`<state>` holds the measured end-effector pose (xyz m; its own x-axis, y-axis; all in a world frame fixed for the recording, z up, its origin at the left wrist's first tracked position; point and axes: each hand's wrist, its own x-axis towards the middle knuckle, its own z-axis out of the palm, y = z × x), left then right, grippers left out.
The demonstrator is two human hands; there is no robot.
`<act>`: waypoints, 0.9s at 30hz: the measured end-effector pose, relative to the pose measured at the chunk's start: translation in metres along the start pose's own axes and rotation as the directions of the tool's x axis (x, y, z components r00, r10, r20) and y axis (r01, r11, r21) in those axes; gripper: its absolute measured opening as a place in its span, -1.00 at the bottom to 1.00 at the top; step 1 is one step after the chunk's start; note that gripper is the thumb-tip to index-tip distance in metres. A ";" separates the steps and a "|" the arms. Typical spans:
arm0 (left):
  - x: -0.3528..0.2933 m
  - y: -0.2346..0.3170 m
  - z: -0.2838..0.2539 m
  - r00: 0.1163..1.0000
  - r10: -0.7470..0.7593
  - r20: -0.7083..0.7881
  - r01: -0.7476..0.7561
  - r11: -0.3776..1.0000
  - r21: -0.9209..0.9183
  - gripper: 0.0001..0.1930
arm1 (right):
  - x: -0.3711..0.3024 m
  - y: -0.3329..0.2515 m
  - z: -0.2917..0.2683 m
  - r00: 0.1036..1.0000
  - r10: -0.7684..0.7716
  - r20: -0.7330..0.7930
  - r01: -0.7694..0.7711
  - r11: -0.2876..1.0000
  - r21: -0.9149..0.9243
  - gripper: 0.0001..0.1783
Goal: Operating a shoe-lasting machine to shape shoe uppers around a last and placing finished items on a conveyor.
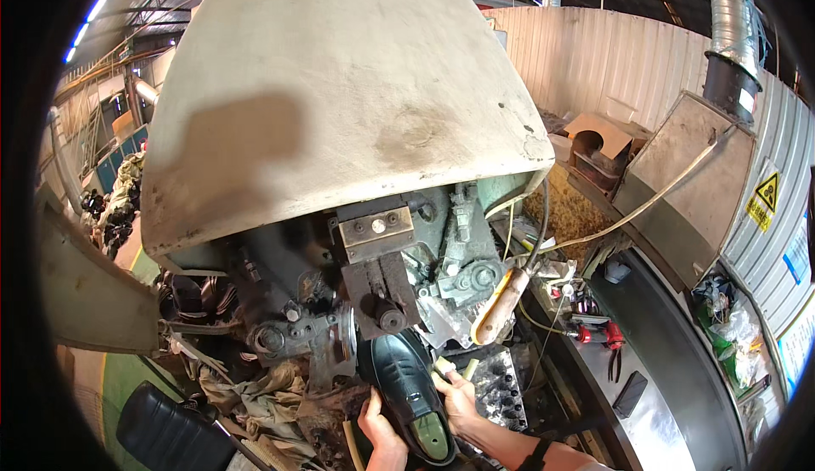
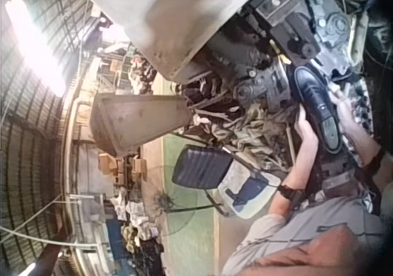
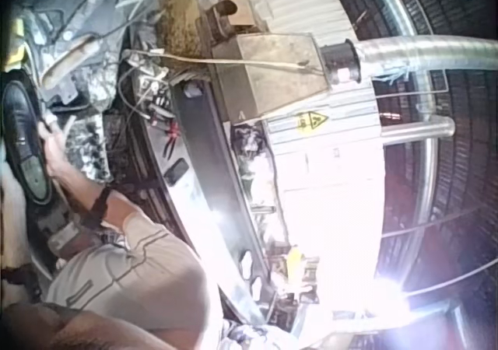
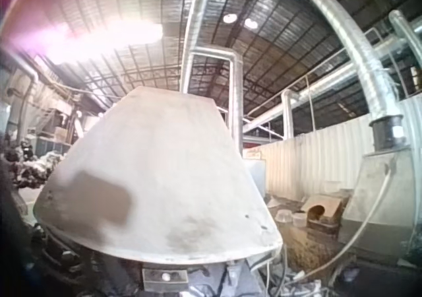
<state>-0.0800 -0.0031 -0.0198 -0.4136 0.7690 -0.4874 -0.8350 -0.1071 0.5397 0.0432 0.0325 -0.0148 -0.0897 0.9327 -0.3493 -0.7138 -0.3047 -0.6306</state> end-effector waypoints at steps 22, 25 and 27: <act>0.000 0.012 -0.002 0.997 0.077 0.014 -0.078 0.987 0.140 -0.73 | 0.003 -0.003 0.002 1.000 0.000 -0.019 0.000 1.000 -0.005 -0.51; 0.006 0.024 -0.038 0.995 0.101 0.007 -0.096 0.917 0.386 -0.67 | 0.009 -0.020 -0.033 0.984 0.153 0.097 -0.137 0.979 -0.151 -0.17; 0.000 0.030 -0.046 0.993 0.111 -0.031 -0.089 0.909 0.408 -0.61 | -0.003 -0.026 -0.022 0.986 0.167 -0.019 -0.168 0.978 -0.122 -0.46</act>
<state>-0.1215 -0.0349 -0.0357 -0.5150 0.7325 -0.4453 -0.5736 0.0916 0.8140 0.0773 0.0334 -0.0122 -0.1944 0.8651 -0.4624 -0.5983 -0.4781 -0.6430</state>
